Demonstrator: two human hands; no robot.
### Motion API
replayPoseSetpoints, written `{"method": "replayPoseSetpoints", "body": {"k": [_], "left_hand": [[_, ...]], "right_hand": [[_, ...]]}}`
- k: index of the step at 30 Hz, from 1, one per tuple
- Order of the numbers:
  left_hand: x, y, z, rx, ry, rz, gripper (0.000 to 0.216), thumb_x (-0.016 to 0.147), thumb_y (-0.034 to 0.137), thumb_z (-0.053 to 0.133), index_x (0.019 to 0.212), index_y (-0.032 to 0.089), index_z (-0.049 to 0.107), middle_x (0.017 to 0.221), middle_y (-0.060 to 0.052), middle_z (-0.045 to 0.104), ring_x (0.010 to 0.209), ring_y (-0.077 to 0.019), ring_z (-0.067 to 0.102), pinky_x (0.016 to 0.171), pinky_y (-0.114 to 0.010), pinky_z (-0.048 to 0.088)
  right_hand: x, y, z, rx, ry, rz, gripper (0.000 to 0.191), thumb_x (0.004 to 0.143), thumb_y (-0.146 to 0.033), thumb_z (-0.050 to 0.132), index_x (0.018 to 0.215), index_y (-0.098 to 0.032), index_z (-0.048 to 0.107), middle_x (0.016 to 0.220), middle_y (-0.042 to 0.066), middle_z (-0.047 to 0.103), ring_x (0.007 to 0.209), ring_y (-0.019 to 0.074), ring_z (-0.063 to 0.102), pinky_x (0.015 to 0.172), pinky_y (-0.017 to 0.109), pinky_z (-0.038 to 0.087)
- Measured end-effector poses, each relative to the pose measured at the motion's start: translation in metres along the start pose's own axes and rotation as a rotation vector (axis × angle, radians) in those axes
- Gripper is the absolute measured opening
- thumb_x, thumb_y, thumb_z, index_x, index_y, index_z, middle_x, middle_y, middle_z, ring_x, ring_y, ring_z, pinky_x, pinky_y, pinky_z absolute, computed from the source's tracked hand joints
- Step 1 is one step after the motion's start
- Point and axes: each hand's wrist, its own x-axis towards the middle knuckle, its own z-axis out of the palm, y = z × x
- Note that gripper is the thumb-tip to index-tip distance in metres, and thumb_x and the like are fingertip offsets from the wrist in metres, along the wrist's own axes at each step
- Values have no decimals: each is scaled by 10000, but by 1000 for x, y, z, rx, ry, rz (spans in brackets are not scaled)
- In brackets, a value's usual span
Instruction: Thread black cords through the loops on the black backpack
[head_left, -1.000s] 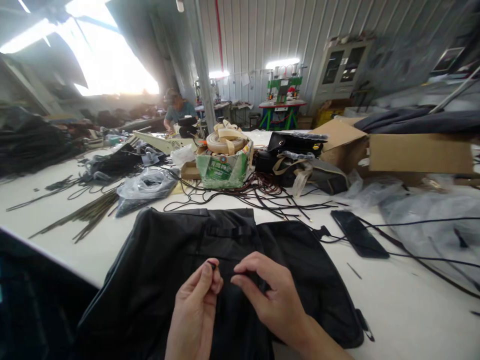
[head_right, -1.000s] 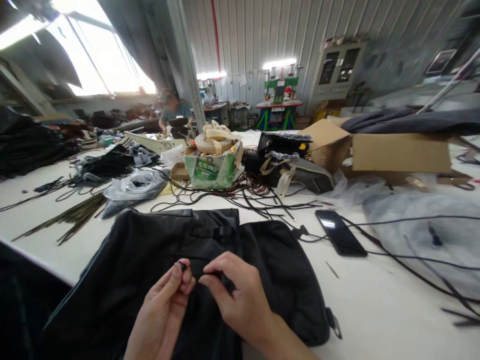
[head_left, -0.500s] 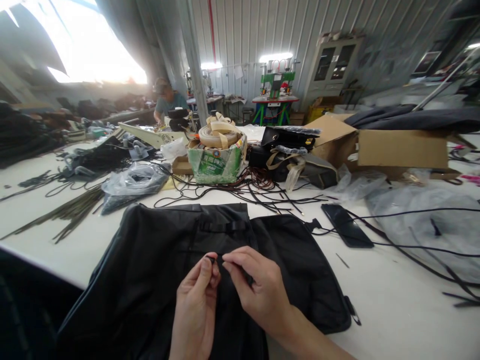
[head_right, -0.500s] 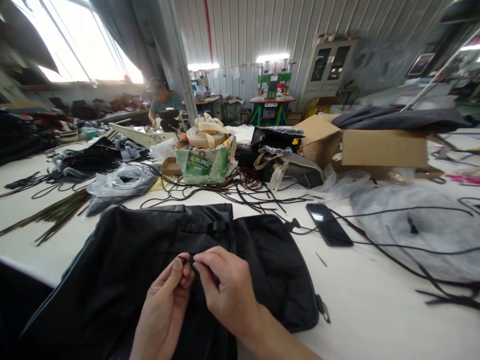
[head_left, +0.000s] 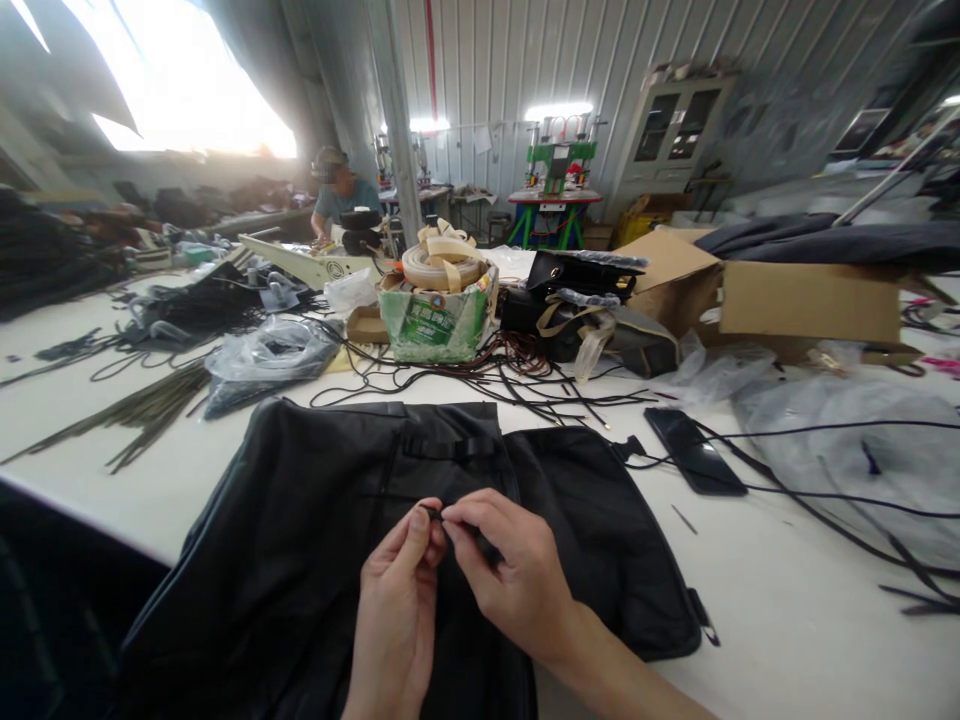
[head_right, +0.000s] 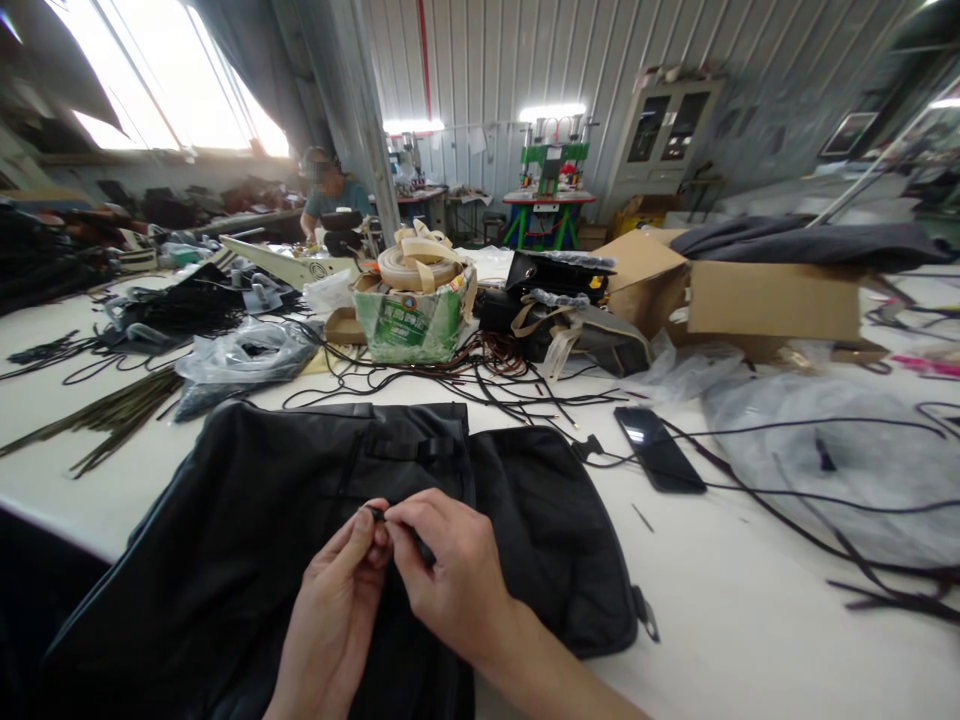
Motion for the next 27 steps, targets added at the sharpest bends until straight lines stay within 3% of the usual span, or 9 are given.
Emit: {"method": "replayPoseSetpoints", "body": {"k": [27], "left_hand": [[-5,-3,2,19,-14,13,592,578,484,1122,976,110,893,861,-101,791,793,-144,688,717,-143,610]], "right_hand": [[-4,4,2,-67,-15,42,90,1056,-150,643,1048,-220,699,949,21,757,850,148,732,795,268,581]]}}
